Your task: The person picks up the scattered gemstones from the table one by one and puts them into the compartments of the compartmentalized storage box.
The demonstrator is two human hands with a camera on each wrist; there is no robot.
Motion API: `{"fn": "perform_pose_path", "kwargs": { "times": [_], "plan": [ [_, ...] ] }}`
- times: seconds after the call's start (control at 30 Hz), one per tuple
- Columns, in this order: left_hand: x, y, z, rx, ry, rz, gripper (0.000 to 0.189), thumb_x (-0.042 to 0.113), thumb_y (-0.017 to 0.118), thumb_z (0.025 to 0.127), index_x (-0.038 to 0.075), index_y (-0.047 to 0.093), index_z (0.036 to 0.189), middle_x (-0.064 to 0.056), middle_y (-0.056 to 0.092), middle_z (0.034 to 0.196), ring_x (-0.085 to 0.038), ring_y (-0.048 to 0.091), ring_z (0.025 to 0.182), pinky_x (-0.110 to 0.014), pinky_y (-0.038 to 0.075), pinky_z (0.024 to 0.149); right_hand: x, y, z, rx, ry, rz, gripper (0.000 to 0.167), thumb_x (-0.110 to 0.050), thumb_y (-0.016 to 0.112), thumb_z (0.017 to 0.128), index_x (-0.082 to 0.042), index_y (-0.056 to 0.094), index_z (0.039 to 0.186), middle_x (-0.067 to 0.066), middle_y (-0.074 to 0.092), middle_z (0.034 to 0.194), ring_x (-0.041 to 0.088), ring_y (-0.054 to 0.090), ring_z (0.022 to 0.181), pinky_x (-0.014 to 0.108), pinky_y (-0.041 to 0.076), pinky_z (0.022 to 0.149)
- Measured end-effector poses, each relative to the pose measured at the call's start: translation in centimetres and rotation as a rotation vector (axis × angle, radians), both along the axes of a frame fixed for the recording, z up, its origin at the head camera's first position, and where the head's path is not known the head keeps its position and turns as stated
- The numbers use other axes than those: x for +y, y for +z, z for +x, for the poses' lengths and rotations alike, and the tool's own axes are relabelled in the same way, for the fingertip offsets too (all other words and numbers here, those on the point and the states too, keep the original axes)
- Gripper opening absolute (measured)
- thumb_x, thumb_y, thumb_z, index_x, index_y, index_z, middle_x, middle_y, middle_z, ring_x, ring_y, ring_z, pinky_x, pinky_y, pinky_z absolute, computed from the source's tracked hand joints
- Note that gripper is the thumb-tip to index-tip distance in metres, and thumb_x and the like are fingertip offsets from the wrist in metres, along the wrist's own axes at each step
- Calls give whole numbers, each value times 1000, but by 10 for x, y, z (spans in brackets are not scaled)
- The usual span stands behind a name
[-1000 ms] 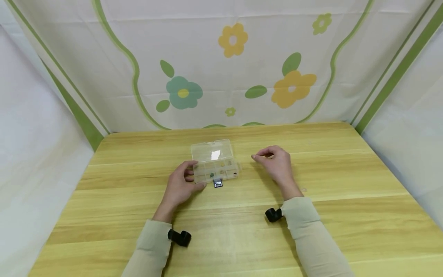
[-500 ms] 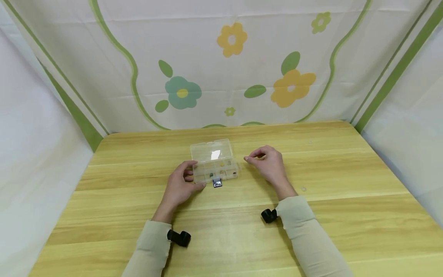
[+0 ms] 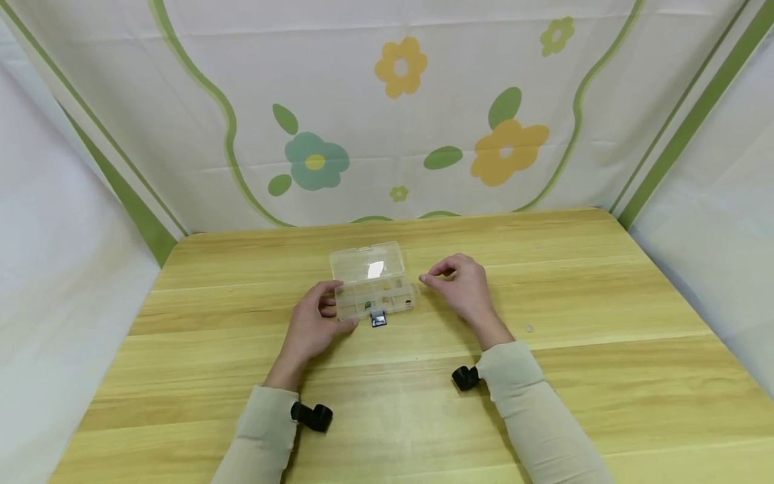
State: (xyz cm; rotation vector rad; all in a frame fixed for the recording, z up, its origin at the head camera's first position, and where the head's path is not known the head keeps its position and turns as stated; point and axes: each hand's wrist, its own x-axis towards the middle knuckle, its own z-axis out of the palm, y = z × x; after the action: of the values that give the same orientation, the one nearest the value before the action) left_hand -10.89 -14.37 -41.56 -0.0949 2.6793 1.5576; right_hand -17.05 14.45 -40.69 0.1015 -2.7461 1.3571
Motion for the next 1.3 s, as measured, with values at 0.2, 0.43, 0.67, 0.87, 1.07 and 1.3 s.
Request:
{"fn": "perform_pose_path", "kwargs": {
  "times": [0.2,0.43,0.67,0.87,1.07,1.3],
  "plan": [
    [-1,0,0,2,-3,-4,74,6,91,82,11,59,149,-18,65,133,-33,67,111,-46,58,99,-7,0,0,5,8,3,19,-27,87,92,-11,79,96,8,71,107,29,66,104,45,58,94],
    [0,1,1,8,-1,-1,75,5,92,81,9,60,148,-19,66,131,-32,68,110,-44,59,96,-18,0,1,7,24,-24,19,-28,88,92,-12,79,95,7,71,106,29,64,106,44,57,92],
    [1,2,2,15,4,10,75,5,92,81,9,60,148,-20,67,131,-34,70,111,-47,60,96,-34,1,0,23,55,-39,17,-28,88,91,-13,80,94,5,71,105,28,65,105,43,56,92],
    [1,2,2,14,3,3,75,5,93,81,9,60,148,-20,66,130,-34,69,111,-48,60,97,-49,2,0,0,83,-63,15,-27,89,91,-15,81,93,4,71,106,27,63,106,43,55,92],
    [1,1,1,7,7,9,75,5,92,81,10,60,148,-18,66,131,-32,68,112,-47,60,98,-61,1,-1,-18,105,-68,14,-28,88,91,-17,81,94,1,70,107,26,62,108,42,55,93],
    [0,0,0,9,2,10,75,5,92,81,10,59,149,-19,67,129,-32,69,111,-48,60,99,-72,2,0,-3,123,-73,14,-28,89,90,-17,81,92,1,71,107,25,62,109,43,55,95]
  ]
}}
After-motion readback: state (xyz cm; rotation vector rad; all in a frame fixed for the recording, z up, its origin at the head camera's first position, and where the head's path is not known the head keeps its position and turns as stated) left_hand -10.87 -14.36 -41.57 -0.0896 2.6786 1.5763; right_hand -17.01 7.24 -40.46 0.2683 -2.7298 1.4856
